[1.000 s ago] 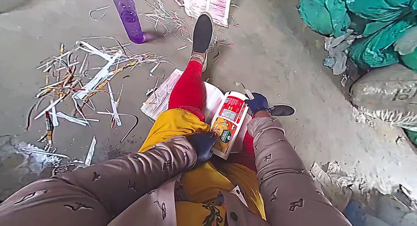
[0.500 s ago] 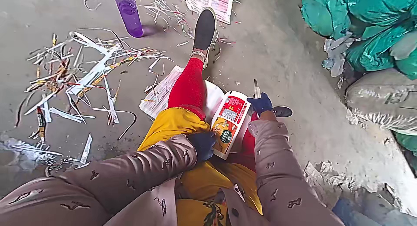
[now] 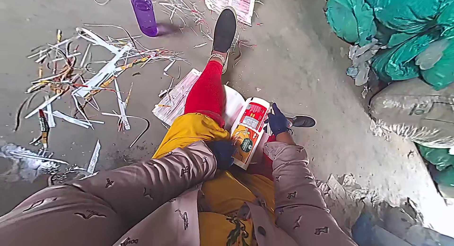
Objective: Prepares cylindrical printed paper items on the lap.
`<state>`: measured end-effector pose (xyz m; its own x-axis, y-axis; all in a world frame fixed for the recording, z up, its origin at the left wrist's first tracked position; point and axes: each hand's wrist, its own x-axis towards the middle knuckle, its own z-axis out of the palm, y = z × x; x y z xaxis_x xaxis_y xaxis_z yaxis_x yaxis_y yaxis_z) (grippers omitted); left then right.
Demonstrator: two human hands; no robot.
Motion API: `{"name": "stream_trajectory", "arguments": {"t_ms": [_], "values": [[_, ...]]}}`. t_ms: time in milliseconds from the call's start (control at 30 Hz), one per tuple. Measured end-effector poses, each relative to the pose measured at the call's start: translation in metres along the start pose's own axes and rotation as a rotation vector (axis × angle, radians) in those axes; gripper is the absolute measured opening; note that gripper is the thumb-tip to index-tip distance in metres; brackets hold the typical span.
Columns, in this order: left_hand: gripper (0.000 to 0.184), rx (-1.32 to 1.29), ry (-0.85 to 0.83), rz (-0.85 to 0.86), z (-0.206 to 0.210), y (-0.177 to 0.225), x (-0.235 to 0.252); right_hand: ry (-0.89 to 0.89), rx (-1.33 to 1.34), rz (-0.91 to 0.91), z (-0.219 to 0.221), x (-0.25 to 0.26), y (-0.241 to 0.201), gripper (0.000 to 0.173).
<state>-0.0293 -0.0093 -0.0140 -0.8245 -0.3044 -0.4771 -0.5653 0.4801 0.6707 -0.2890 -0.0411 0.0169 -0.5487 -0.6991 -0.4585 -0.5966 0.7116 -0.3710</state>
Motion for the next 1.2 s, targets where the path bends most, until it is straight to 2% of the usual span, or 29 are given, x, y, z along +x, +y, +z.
{"name": "stream_trajectory", "arguments": {"t_ms": [100,200,333,533,633,767,1200], "values": [[0.040,-0.016,-0.053,-0.018,-0.011,0.004,-0.008,0.003,-0.060,0.019,0.003,0.013,-0.004,0.059],[0.039,0.018,-0.003,-0.008,-0.004,0.000,-0.003,-0.024,-0.110,0.014,0.002,0.029,-0.006,0.058],[0.047,-0.035,-0.102,-0.035,-0.020,0.007,-0.010,-0.016,-0.108,0.013,0.001,0.026,-0.007,0.059],[0.041,0.020,0.004,0.008,0.000,-0.004,0.005,-0.015,-0.115,0.022,0.001,0.024,-0.010,0.060],[0.043,-0.014,-0.044,-0.021,-0.007,0.001,0.000,-0.020,-0.215,0.017,0.000,0.024,-0.014,0.061],[0.040,-0.010,-0.001,0.008,0.002,-0.005,0.007,-0.048,-0.341,0.038,-0.002,0.025,-0.024,0.065],[0.038,-0.006,0.010,0.043,-0.004,-0.003,0.001,-0.211,-0.424,0.055,-0.019,0.016,-0.049,0.068]]}}
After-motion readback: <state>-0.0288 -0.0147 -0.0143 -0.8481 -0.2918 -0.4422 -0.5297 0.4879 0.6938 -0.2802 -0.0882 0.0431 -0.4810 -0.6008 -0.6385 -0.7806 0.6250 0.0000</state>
